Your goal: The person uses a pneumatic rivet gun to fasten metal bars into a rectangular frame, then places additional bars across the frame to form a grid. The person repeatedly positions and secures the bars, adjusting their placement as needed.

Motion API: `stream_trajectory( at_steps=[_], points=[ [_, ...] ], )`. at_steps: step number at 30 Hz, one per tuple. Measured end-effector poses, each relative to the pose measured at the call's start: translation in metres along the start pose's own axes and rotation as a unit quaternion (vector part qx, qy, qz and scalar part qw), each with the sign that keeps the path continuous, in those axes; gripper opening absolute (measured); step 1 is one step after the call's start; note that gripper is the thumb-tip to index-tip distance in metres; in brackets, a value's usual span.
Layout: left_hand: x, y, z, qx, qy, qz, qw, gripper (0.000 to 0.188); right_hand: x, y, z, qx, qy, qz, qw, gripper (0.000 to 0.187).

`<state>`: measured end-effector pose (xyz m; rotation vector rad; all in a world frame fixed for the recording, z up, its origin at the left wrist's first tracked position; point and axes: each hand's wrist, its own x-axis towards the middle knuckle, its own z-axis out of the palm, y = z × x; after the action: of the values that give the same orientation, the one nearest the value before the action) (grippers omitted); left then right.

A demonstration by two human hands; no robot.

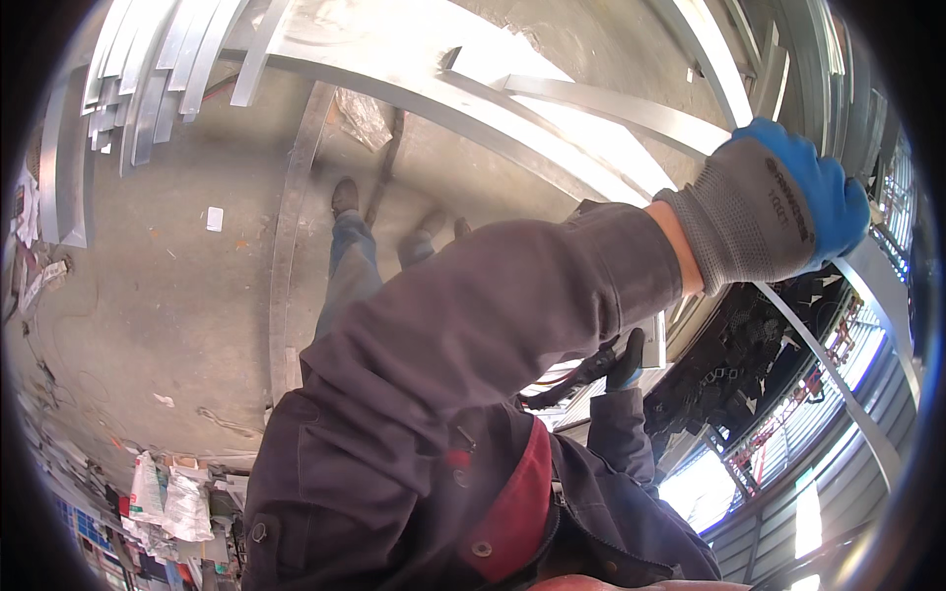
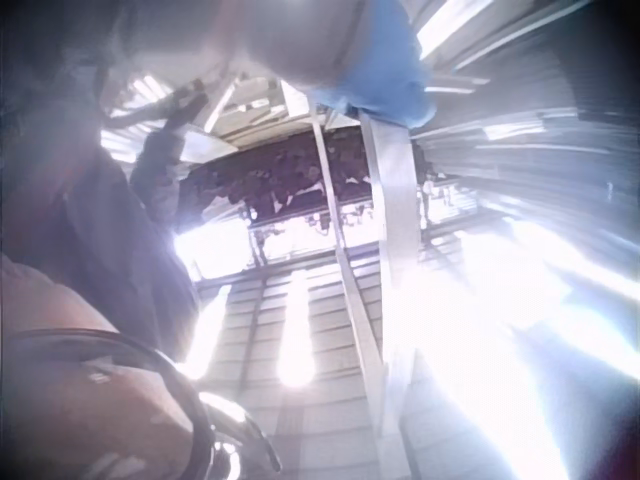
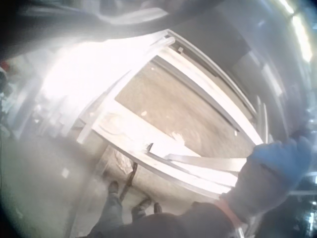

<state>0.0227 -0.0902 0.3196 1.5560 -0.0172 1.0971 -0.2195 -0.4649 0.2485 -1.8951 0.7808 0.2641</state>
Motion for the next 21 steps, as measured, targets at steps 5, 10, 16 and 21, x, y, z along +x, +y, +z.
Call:
stream_trajectory(
  at_steps=[5,10,16,21],
  points=[
    [0.013,-0.007,0.009,-0.021,-0.066,0.014,0.998,0.019,-0.002,0.009,-0.031,0.047,-0.027,0.03,0.998,0.059],
    [0.006,-0.018,0.017,-0.141,-0.119,-0.211,0.96,0.014,0.001,0.023,-0.091,0.137,0.038,0.022,0.99,0.061],
    [0.027,-0.099,0.014,-0.039,-0.071,-0.156,0.984,0.029,0.007,0.046,-0.185,0.193,0.133,0.021,0.972,0.064],
    [0.055,-0.1,0.003,-0.038,-0.1,-0.208,0.972,0.025,0.023,0.066,-0.283,0.243,0.202,0.031,0.948,0.059]
  ],
)
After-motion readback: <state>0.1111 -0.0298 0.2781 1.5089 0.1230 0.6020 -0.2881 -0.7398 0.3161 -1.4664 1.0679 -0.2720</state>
